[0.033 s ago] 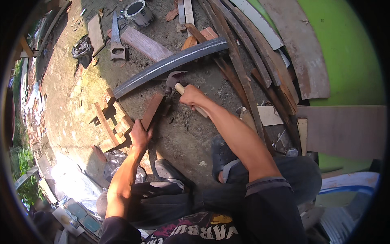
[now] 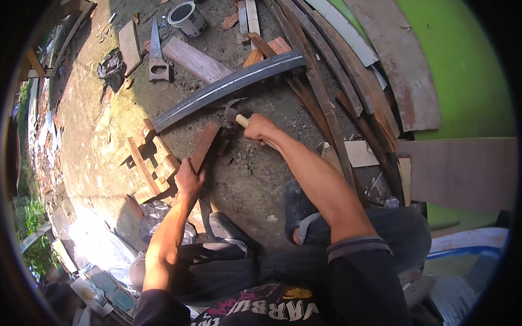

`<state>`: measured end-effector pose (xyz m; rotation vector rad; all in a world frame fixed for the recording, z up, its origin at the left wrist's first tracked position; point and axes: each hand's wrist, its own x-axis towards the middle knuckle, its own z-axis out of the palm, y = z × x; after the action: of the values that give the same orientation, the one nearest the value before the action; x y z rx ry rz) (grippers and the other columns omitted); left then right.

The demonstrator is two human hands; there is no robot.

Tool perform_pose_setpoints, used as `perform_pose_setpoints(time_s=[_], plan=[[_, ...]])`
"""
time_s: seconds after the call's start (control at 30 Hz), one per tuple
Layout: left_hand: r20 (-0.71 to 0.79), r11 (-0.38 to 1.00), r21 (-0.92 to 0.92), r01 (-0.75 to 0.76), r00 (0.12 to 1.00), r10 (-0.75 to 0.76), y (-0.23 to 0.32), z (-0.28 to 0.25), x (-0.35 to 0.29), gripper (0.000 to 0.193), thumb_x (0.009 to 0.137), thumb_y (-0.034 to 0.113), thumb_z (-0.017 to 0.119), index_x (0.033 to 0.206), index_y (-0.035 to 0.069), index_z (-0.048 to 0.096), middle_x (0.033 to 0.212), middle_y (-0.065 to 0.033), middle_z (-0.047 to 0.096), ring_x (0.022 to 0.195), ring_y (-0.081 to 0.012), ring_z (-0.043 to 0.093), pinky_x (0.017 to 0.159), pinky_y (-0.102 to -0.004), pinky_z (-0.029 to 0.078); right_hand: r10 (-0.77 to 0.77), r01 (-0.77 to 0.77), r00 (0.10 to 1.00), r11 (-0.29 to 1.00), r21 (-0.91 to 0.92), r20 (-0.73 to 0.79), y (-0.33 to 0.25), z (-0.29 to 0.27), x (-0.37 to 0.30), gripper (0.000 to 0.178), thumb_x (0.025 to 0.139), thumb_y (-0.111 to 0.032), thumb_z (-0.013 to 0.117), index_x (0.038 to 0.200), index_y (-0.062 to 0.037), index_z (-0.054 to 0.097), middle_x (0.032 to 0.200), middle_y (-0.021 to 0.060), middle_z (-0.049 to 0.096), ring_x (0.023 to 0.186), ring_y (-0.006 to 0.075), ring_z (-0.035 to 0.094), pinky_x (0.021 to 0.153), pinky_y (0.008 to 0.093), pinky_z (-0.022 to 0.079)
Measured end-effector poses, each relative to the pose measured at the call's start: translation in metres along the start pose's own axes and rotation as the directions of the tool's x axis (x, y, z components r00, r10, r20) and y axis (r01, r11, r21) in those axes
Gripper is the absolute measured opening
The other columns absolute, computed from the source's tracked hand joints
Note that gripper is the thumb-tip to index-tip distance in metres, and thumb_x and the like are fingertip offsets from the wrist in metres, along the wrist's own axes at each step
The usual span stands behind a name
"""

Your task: The person sits on the ground and uses a hammer to drive nails into small wooden planks. They repeatedly pick up planks, position them, hammer nails, and set them aside.

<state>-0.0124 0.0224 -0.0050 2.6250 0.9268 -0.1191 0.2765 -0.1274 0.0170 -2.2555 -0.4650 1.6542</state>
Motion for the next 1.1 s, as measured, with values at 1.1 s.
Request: perform_pose_setpoints(time_s=[1.1], plan=[[-0.045,0.995,0.032,-0.090,0.995,0.092,0.025,-0.019,-0.002,0.089,0.077,0.052,0.077,0.144,0.005,0.042,0.121,-0.0167,0.056,0.116,-0.0330,0.056,0.090,-0.0446,0.051,0.288,-0.203,0.955,0.463,-0.863,-0.070,0.009,-0.011,-0.124,0.038,0.078,-0.025,0.072,0.110,-0.0054,0.074,0.113,0.0132,0.073,0.102,0.0272,0.071,0.087,0.0426,0.056]])
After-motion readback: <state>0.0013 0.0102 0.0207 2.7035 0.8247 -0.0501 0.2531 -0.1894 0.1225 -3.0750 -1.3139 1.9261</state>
